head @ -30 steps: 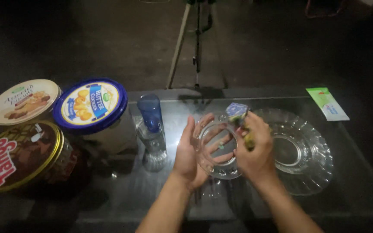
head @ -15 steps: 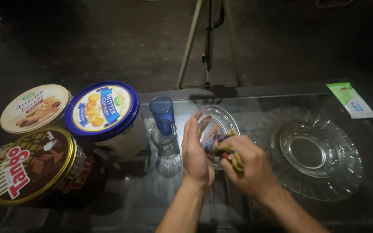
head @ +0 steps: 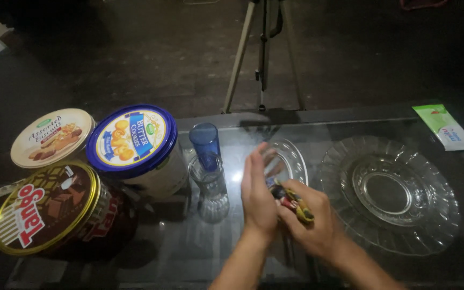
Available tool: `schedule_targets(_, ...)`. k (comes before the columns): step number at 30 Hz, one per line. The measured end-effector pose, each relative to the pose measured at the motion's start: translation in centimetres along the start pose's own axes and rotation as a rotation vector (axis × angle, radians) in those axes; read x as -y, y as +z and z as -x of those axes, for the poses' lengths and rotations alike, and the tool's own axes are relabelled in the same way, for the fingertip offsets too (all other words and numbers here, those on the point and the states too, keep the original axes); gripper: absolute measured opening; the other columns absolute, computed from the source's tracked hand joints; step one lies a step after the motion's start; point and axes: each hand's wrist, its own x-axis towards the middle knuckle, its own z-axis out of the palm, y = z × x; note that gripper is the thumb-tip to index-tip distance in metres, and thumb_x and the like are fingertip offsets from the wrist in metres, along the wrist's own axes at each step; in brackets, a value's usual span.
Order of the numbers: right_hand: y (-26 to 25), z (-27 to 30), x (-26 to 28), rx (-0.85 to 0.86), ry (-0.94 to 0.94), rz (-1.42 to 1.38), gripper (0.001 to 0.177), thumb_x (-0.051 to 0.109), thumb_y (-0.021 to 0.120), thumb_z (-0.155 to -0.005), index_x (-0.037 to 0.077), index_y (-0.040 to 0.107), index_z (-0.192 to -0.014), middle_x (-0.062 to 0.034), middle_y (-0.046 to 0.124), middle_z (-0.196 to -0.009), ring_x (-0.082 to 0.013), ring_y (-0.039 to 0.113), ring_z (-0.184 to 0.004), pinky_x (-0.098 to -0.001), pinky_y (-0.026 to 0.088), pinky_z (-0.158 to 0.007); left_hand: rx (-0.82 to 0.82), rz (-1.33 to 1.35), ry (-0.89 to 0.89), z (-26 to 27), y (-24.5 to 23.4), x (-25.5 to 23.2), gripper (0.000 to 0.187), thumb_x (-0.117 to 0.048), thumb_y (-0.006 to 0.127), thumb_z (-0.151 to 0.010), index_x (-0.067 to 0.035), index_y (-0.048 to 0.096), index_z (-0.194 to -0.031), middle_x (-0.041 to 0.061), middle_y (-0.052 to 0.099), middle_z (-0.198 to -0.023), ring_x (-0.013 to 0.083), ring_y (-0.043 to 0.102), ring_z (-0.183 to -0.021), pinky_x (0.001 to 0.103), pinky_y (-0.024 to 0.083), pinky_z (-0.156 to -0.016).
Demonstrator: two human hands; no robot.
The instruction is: Unwrapping individual snacks and placing them into a small glass bowl.
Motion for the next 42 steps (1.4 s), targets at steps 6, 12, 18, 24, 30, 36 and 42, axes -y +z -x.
schedule_targets(6,-1.0,-1.4,-1.6,0.054,0.245,0.291,0.018,0.019,0.071,-0.088,0.008,0.068,-0.103,-0.0106,0.073,-0.093,-0.0237,0.075,-0.078,-0.0345,0.06,-0.068,-0.045,0.036,-0.174,1.1,1.2,-2.5,0.074,-0.059,0.038,-0.094,-0.009,0.045,-0.148,0.014,0.056,-0.139,0.0313,0.058,-0.127,0.046,0.05,-0.102)
schedule_targets(12,-0.5,-1.0,-1.1,-0.426,0.121,-0.051,0.03,0.007,0.065,-0.089,0.002,0.06,-0.118,-0.0111,0.069,-0.098,-0.0212,0.068,-0.091,-0.0334,0.055,-0.08,0.116,-0.246,-0.027,3.5,2.6,-0.7,0.076,-0.062,0.037,-0.099,-0.004,0.05,-0.146,0.019,0.063,-0.135,0.032,0.06,-0.127,0.044,0.048,-0.105)
schedule_targets(18,-0.9,1.1,-0.6,0.041,0.116,-0.26,0.035,0.001,0.066,-0.079,0.003,0.063,-0.114,-0.0121,0.072,-0.095,-0.0193,0.069,-0.09,-0.0313,0.056,-0.082,0.031,-0.079,0.045,1.0,1.1,0.8,0.071,-0.058,0.035,-0.104,-0.002,0.051,-0.144,0.019,0.061,-0.137,0.0333,0.059,-0.129,0.042,0.046,-0.109)
schedule_targets(24,-2.2,-0.7,-1.9,0.012,-0.146,0.244,0.032,0.008,0.077,-0.075,0.007,0.07,-0.106,-0.0113,0.073,-0.1,-0.0259,0.071,-0.093,-0.0369,0.056,-0.081,-0.156,0.086,-0.151,0.6,1.2,-0.3,0.071,-0.058,0.036,-0.095,-0.01,0.047,-0.146,0.013,0.058,-0.138,0.0302,0.06,-0.125,0.042,0.048,-0.093)
schedule_targets(30,-2.1,-1.5,-0.1,-0.338,0.285,-0.028,0.034,0.007,0.067,-0.086,0.006,0.06,-0.12,-0.0118,0.067,-0.104,-0.0233,0.073,-0.088,-0.037,0.059,-0.075,0.058,-0.066,-0.154,3.0,2.7,0.3,0.065,-0.053,0.041,-0.099,-0.008,0.051,-0.146,0.014,0.059,-0.128,0.0247,0.061,-0.112,0.035,0.051,-0.087)
schedule_targets(36,-0.3,0.9,0.0,-0.128,-0.183,-0.131,0.041,-0.003,0.068,-0.076,0.0,0.061,-0.116,-0.0143,0.067,-0.111,-0.0257,0.069,-0.106,-0.034,0.051,-0.095,0.042,-0.044,0.055,1.2,0.6,1.8,0.064,-0.051,0.041,-0.106,0.0,0.055,-0.142,0.017,0.064,-0.128,0.0272,0.062,-0.116,0.035,0.05,-0.1)
schedule_targets(42,-1.7,-0.7,1.0,0.097,-0.112,0.063,0.031,0.002,0.076,-0.071,0.002,0.07,-0.102,-0.0135,0.072,-0.1,-0.0257,0.072,-0.096,-0.0357,0.055,-0.085,-0.156,0.113,-0.105,0.5,-0.1,-0.5,0.066,-0.053,0.036,-0.1,-0.007,0.049,-0.144,0.016,0.059,-0.137,0.0304,0.062,-0.122,0.042,0.052,-0.097)
